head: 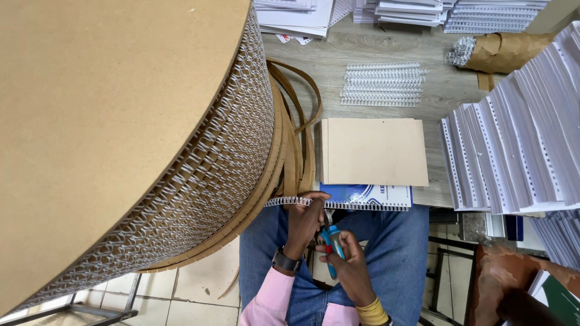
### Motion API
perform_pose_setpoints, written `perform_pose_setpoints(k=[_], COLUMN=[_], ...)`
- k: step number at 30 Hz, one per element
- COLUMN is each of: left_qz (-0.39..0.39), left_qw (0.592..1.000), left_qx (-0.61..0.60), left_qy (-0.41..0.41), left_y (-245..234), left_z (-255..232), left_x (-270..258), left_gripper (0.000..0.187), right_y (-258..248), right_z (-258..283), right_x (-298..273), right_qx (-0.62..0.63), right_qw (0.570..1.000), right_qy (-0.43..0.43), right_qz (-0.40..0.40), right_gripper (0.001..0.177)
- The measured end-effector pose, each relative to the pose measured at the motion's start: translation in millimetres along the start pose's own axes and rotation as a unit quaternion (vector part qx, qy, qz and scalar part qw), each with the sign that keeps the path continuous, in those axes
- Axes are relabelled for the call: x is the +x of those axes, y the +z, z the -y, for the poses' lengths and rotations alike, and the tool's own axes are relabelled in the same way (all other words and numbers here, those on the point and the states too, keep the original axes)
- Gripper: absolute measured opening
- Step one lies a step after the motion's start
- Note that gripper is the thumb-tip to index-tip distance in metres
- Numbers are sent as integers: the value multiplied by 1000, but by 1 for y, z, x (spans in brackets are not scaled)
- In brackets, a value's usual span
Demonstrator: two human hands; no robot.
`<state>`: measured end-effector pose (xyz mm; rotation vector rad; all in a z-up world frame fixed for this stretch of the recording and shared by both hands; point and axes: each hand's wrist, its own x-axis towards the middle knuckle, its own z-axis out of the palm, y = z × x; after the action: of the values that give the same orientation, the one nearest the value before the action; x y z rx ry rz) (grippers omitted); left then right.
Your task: The person sits cross-legged and uses pliers to cut a continuous metal spiral wire from a large roll into smaller segments. The cut pieces are placed on the table next to stacks of paper.
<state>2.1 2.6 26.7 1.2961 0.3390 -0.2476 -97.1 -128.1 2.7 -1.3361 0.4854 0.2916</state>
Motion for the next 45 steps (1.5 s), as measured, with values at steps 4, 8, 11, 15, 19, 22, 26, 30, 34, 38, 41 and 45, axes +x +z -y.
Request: perform_pose_setpoints(k=[4,8,11,15,19,22,26,30,34,38,41,45], left_qz=[0,-4,-14,-41,-31,-24,-27,-7,7,25,25,34], left_qw=[999,999,999,997,992,992,993,992,985,946,959,973], left_qx=[32,39,49,36,108,111,101,101,93,170,160,139], left_qy=[28,16,5,46,61,63,61,78,148,275,233,180], left_y=[1,0,1,4,1,-1,-4,-9,-12,-18,-16,-22], left_z=[0,1,-3,-3,-2,0,11,16,30,42,22,17], left_x=[1,1,-2,-6,-7,-3,-1,2,5,10,-1,-2], left_gripper=[25,26,24,22,18,17,11,20,22,22,23,40], right_y=[-5,-1,3,5,3,7,6,-7,-7,-12,-7,-18], right_z=[-13,-23,-29,-26,-52,-51,-67,-70,-18,9,13,18], right_x=[18,22,26,31,44,42,37,46,65,86,71,39], right_qx=[-38,20,51,-23,39,59,83,115,319,343,329,341], right_qw=[998,998,995,998,997,995,994,993,945,923,927,922], right_qy=[-58,-57,-88,-53,51,76,62,-1,-38,-8,-7,-74], right_qz=[6,-14,-15,11,33,35,20,16,-64,-172,-182,-170], right_gripper=[30,26,29,11,27,31,24,12,17,23,23,20])
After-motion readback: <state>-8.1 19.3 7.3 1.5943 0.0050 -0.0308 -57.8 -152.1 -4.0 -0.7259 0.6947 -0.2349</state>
